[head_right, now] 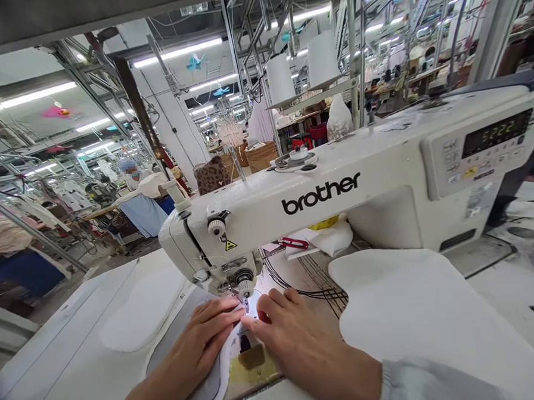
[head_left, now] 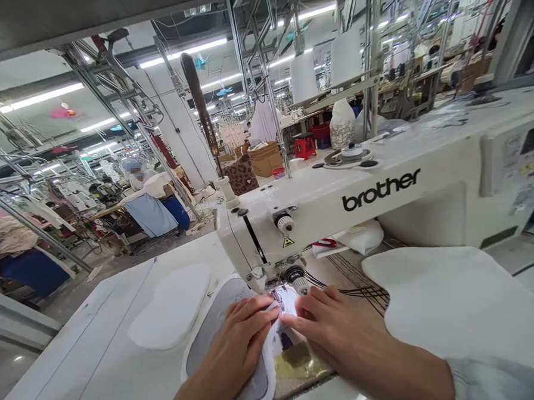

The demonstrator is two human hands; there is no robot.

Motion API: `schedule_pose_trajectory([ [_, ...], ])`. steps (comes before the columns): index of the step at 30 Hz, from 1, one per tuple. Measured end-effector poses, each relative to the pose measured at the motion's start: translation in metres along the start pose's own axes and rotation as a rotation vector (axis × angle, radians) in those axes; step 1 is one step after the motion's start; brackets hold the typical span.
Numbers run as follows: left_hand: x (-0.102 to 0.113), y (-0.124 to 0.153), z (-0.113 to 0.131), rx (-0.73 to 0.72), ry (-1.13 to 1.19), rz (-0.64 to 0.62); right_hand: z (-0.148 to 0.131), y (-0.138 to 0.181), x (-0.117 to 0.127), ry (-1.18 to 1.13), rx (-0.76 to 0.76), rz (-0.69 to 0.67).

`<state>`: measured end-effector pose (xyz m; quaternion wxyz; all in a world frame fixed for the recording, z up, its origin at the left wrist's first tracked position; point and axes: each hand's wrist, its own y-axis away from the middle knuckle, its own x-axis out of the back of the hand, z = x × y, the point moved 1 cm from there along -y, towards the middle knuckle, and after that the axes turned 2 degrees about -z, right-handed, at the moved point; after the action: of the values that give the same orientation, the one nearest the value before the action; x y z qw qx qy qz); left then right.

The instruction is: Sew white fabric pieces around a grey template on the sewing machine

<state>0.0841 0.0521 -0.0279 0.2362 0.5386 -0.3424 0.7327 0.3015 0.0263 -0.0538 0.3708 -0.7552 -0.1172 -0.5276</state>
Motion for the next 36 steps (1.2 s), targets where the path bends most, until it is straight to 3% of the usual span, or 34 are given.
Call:
schedule_pose_trajectory([
  [6, -0.011, 0.004, 0.009, 0.046, -0.039, 0.119, 0.0, 0.0, 0.0, 0.026, -0.017, -0.022],
  [13, -0.024, 0.004, 0.016, 0.18, -0.079, 0.152, 0.0, 0.0, 0.001, 0.055, -0.047, -0.009],
  [17, -0.026, 0.006, 0.011, 0.226, -0.074, 0.12, 0.001, 0.0, -0.002, 0.025, -0.052, -0.012],
  [22, -0.01, 0.005, 0.008, 0.164, -0.081, -0.023, 0.003, 0.002, -0.004, -0.029, -0.032, 0.046],
  [24, -0.006, 0.006, 0.008, 0.13, -0.095, -0.026, 0.003, 0.002, -0.003, -0.048, -0.024, 0.06],
  [27, -0.014, 0.01, 0.008, 0.117, -0.115, 0.04, 0.001, 0.002, 0.001, -0.054, -0.015, 0.048],
  [32, -0.042, 0.017, 0.015, 0.254, -0.162, 0.213, -0.005, 0.001, 0.006, -0.081, 0.001, -0.051],
  [36, -0.051, 0.016, 0.028, 0.33, -0.211, 0.258, -0.005, 0.001, 0.004, -0.051, -0.017, -0.056],
])
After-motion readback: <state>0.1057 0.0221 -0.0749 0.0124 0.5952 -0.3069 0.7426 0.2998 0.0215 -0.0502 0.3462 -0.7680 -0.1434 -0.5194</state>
